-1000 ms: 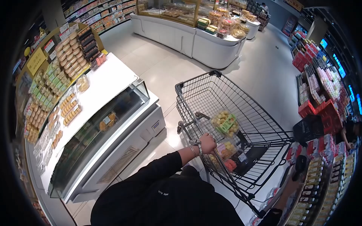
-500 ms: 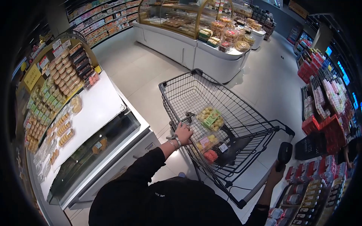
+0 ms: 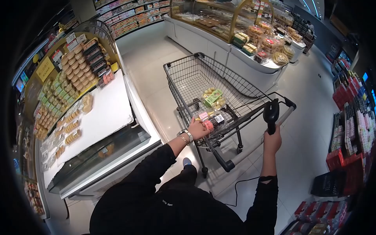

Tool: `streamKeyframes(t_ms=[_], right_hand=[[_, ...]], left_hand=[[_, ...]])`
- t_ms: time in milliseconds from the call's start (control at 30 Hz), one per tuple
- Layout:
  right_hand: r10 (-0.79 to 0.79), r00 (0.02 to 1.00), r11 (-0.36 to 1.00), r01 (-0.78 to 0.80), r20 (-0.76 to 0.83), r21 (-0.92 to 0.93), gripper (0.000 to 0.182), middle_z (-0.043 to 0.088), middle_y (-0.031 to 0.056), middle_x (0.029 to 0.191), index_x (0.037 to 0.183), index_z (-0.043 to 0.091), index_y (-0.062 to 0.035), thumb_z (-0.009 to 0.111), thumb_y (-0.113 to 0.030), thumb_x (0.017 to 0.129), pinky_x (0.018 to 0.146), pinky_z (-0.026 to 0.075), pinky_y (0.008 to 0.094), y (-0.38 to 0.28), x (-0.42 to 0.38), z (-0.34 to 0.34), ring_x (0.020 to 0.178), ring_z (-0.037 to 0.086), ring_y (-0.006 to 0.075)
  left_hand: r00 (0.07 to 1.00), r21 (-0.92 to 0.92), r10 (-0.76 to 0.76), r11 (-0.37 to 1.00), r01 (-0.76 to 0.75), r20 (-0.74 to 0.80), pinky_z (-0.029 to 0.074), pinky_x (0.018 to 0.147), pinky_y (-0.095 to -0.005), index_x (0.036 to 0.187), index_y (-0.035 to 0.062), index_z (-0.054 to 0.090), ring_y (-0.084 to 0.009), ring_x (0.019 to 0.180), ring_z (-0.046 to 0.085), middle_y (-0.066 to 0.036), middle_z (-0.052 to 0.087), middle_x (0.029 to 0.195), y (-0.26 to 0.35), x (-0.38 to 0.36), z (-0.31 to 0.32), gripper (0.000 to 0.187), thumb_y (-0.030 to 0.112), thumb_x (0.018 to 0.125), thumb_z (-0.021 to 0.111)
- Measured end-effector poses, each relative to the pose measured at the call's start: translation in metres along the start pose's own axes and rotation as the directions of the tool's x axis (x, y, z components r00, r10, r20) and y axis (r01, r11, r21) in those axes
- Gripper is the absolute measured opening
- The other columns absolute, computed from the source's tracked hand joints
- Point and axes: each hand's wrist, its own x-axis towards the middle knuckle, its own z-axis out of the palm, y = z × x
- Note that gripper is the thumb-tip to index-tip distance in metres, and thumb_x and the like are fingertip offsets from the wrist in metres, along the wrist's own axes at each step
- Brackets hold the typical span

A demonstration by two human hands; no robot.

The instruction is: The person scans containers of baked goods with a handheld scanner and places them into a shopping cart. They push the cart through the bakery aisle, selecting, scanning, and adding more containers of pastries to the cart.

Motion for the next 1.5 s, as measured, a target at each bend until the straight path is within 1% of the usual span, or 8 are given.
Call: streamKeyframes(t_ms=[233, 433, 567, 633, 1000, 1233, 1367, 1500], right_hand=[[-0.078, 0.993, 0.996, 0.081, 0.086, -0.028, 0.032, 0.063, 0.0146, 0.085, 0.102, 0.054, -0.0151, 0.06, -0.019, 0.071, 0.069, 0.045, 0.0442, -0.073, 0.104, 0.107, 0.081, 0.059, 0.0359], [-0.153, 0.974, 0.986, 0.162, 0.165, -0.039, 0.035, 0.063, 0.0159, 0.085, 0.103, 0.054, -0.0126, 0.06, -0.018, 0.069, 0.069, 0.046, 0.0435, -0.113, 0.189, 0.183, 0.081, 0.059, 0.0369], [-0.246, 0.961, 0.969, 0.246, 0.129, 0.02, 0.041, 0.061, 0.0139, 0.067, 0.11, 0.053, -0.0108, 0.058, -0.018, 0.07, 0.06, 0.045, 0.0375, -0.123, 0.249, 0.235, 0.061, 0.061, 0.0294], [-0.157, 0.961, 0.988, 0.152, 0.229, 0.038, 0.042, 0.062, 0.0174, 0.085, 0.109, 0.053, -0.0126, 0.058, -0.015, 0.067, 0.069, 0.045, 0.0424, -0.146, 0.273, 0.243, 0.081, 0.059, 0.0354], [-0.416, 0.866, 0.907, 0.415, 0.279, 0.065, 0.046, 0.061, 0.0193, 0.086, 0.113, 0.05, -0.0123, 0.059, -0.02, 0.068, 0.07, 0.045, 0.0427, -0.18, 0.457, 0.369, 0.082, 0.058, 0.0372], [-0.566, 0.756, 0.82, 0.558, 0.329, 0.129, 0.045, 0.061, 0.0195, 0.086, 0.113, 0.051, -0.0125, 0.059, -0.022, 0.07, 0.07, 0.046, 0.0422, -0.205, 0.532, 0.424, 0.081, 0.059, 0.0367], [-0.575, 0.732, 0.805, 0.587, 0.366, 0.092, 0.044, 0.062, 0.0186, 0.086, 0.111, 0.052, -0.0117, 0.059, -0.022, 0.069, 0.07, 0.046, 0.0406, -0.218, 0.557, 0.443, 0.081, 0.06, 0.035], [-0.579, 0.729, 0.797, 0.601, 0.364, 0.064, 0.044, 0.061, 0.0185, 0.089, 0.112, 0.051, -0.0103, 0.059, -0.022, 0.07, 0.072, 0.045, 0.039, -0.224, 0.574, 0.46, 0.084, 0.059, 0.0342]], left_hand=[[0.973, -0.05, -0.21, 0.977, 0.206, -0.096, 0.009, 0.105, -0.0507, 0.091, 0.0063, 0.065, -0.0247, 0.114, 0.041, -0.005, 0.06, 0.105, -0.09, 0.112, -0.031, 0.05, 0.048, 0.081, 0.041], [0.96, 0.002, -0.243, 0.969, 0.246, -0.138, 0.01, 0.103, -0.057, 0.09, 0.0163, 0.067, -0.0265, 0.111, 0.042, -0.004, 0.058, 0.109, -0.131, 0.181, -0.049, 0.04, 0.046, 0.081, 0.043], [0.928, -0.03, -0.299, 0.954, 0.3, -0.225, 0.011, 0.102, -0.0576, 0.088, 0.0215, 0.068, -0.0267, 0.107, 0.045, -0.004, 0.06, 0.101, -0.143, 0.222, -0.06, 0.031, 0.038, 0.08, 0.044], [0.888, -0.097, -0.315, 0.949, 0.299, -0.336, 0.01, 0.103, -0.0563, 0.082, 0.0182, 0.069, -0.0257, 0.104, 0.046, -0.005, 0.061, 0.096, -0.149, 0.243, -0.06, 0.032, 0.036, 0.08, 0.043], [0.791, -0.14, -0.448, 0.891, 0.431, -0.416, 0.014, 0.102, -0.0553, 0.082, 0.0113, 0.068, -0.0308, 0.105, 0.045, -0.011, 0.059, 0.099, -0.131, 0.363, -0.096, 0.034, 0.031, 0.082, 0.04], [0.784, -0.147, -0.411, 0.909, 0.39, -0.464, 0.023, 0.099, -0.0505, 0.102, 0.0108, 0.06, -0.0309, 0.1, 0.048, -0.011, 0.058, 0.099, -0.132, 0.404, -0.112, 0.031, 0.03, 0.084, 0.044], [0.824, -0.243, -0.107, 0.969, -0.038, -0.556, 0.033, 0.091, -0.0408, 0.096, 0.0106, 0.062, -0.025, 0.094, 0.051, -0.011, 0.06, 0.092, -0.18, 0.396, -0.12, 0.029, 0.032, 0.084, 0.047], [0.9, -0.103, -0.297, 0.955, 0.279, -0.319, 0.035, 0.088, -0.0381, 0.091, 0.0104, 0.063, -0.0256, 0.085, 0.054, -0.006, 0.062, 0.085, -0.281, 0.37, -0.149, 0.028, 0.03, 0.087, 0.042]])
